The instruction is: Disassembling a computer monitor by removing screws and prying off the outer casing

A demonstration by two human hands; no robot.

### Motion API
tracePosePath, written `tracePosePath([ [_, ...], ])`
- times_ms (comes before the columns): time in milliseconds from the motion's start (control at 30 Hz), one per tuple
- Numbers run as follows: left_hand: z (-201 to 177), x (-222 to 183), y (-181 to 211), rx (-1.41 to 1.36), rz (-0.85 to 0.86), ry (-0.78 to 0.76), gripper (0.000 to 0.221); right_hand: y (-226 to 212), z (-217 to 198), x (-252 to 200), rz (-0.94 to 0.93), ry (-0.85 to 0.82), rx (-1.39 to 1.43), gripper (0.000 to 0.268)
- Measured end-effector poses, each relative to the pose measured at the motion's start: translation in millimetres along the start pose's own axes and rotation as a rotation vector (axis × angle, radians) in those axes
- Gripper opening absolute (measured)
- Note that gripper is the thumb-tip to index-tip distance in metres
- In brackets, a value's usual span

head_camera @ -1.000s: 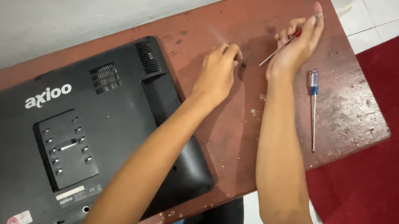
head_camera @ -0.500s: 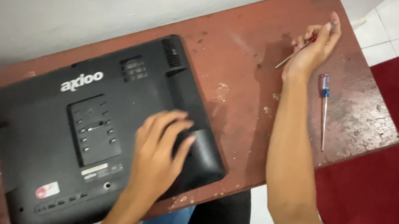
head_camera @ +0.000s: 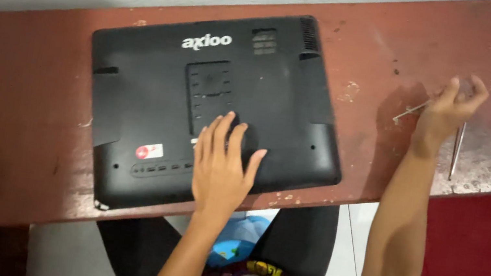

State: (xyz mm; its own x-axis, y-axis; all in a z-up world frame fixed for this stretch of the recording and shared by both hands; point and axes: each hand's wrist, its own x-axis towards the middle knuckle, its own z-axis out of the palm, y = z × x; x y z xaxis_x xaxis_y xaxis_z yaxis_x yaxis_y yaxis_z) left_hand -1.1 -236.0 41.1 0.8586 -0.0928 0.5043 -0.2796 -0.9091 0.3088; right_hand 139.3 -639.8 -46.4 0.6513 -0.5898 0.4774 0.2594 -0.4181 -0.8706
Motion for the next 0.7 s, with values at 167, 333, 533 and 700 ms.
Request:
tracePosePath([
  [167, -3, -4, -4, -0.038, -0.006, 0.024, 0.041, -40, -7, -45, -0.010, -0.090, -0.167, 0.020],
  [333, -3, -7, -7, -0.030, 0.008, 0.030, 0.040, -39, -6, -55, -0.088, -0.109, -0.410, 0.027],
  [533, -5, -6, -8, -0.006, -0.006, -0.014, 0.050, -39, -2, -55, -0.257, -0.173, -0.581, 0.027],
  [700, -8, -8, -8, 0.026, 0.042, -0.128, 0.077, -66, 6, -60, -0.247, -0.076, -0.577, 0.028],
])
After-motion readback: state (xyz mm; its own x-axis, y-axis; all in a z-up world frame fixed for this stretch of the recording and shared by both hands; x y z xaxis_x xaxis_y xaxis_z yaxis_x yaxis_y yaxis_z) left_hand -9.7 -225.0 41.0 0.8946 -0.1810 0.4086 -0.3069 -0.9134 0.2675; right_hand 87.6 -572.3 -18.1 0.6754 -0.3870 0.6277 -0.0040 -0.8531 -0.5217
